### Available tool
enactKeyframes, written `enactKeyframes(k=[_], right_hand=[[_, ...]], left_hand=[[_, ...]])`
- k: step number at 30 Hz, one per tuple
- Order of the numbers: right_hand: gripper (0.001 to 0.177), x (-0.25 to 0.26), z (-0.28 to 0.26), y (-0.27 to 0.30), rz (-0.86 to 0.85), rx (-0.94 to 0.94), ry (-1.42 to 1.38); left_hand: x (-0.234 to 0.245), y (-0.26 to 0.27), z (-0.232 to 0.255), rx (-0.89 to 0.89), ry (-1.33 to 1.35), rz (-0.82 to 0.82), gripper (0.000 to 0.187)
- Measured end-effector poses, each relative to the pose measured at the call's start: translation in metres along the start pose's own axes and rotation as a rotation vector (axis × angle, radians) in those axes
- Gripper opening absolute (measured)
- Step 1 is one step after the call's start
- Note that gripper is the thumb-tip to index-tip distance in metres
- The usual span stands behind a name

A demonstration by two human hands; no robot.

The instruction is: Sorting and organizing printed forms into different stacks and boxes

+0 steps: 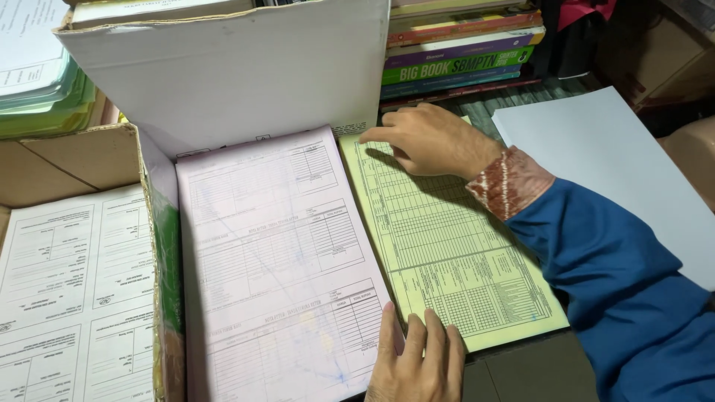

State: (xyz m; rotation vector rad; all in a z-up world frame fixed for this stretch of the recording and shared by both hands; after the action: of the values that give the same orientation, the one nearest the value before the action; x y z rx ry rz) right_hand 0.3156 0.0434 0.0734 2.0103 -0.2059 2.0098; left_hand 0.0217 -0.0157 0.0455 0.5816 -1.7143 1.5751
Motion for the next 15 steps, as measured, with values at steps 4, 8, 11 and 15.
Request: enactKeyframes(k=[4,8,11,15], right_hand=[[0.070,-0.005,-0.009,-0.022,0.122,0.185,0.300],[0.065,-0.016,-0.004,-0.033,0.191,0.235,0.440],[0.064,-0.019,-0.004,-0.036,0.155,0.224,0.498],[0.059,-0.025,-0.004,-0.040,0.157,0.238,0.497]], left_hand=[[0.007,-0.006,-0.004,-0.003,0.006,0.014,0.017],[0.004,-0.004,-0.007,-0.005,0.001,0.032,0.009],[0.005,-0.005,-0.007,-0.001,-0.007,0.071,0.010],[0.002,-0.002,-0.005,-0.009,0.028,0.031,0.010]])
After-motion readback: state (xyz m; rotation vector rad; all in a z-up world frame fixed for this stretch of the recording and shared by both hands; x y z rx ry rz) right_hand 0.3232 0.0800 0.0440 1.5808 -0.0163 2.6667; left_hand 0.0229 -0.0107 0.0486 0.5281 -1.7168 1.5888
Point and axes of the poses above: each hand's wrist, its own y-axis away from the middle knuckle, its own x-axis out of the back of the hand, z = x × y, the point moved 5 cm from there along -y, towards the middle knuckle, and after that the axes turned 3 degrees about -z, right-handed, at the moved point
